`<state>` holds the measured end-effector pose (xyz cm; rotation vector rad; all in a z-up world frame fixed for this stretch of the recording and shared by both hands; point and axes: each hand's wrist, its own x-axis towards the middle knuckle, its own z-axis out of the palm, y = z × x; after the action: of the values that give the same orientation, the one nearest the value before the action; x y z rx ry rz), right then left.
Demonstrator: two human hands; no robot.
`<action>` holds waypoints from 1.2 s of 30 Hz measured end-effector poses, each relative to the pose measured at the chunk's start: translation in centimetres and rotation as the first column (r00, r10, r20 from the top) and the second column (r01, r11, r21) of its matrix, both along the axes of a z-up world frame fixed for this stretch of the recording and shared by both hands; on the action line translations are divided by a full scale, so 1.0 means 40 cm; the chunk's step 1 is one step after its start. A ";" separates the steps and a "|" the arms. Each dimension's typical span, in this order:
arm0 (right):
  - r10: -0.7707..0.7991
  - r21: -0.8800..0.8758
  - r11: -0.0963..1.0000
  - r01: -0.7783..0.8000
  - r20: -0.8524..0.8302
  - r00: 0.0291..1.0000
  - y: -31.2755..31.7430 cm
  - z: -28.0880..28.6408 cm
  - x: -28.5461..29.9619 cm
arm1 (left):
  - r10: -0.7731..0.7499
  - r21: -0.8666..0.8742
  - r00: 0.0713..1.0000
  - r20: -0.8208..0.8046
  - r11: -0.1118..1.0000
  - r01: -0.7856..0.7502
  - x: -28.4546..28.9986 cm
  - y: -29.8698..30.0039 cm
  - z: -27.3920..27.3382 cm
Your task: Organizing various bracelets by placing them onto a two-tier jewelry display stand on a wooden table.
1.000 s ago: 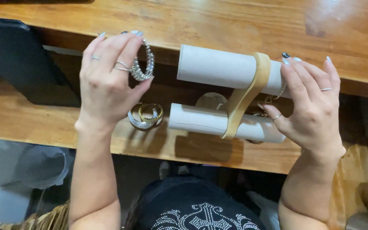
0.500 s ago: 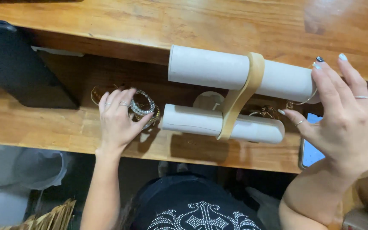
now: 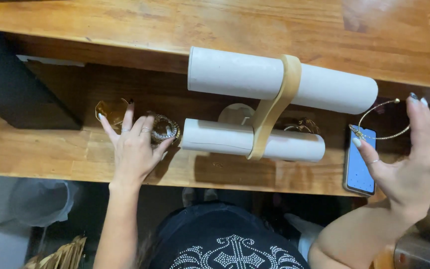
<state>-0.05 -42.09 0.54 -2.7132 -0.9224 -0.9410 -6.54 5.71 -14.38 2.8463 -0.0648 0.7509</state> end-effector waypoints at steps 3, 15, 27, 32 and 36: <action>-0.092 0.163 0.983 0.090 0.007 0.996 0.006 -0.057 -0.026 | 0.008 0.044 1.000 -0.017 0.999 -0.007 -0.003 -0.005 0.002; -0.055 0.225 0.960 0.169 -0.442 0.896 0.026 -0.121 -0.056 | -0.012 -0.174 0.995 0.094 0.984 0.028 -0.001 -0.026 -0.008; 0.339 0.449 0.883 -0.136 -0.410 0.847 0.090 -0.161 0.021 | 0.037 -0.687 0.995 0.091 0.725 0.036 -0.054 -0.120 0.058; 0.493 0.644 0.755 -0.124 -0.432 0.755 0.100 -0.210 0.039 | -0.174 -0.994 0.985 0.012 0.104 0.031 -0.058 -0.154 0.043; 0.584 0.717 0.677 -0.166 -0.386 0.714 0.124 -0.222 0.040 | -0.220 -0.998 0.973 0.063 0.013 0.067 -0.057 -0.157 0.067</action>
<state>1.56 -37.11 -8.35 -1.8769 -0.8000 -0.1924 -8.84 -0.56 -11.72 1.3603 0.1495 0.2876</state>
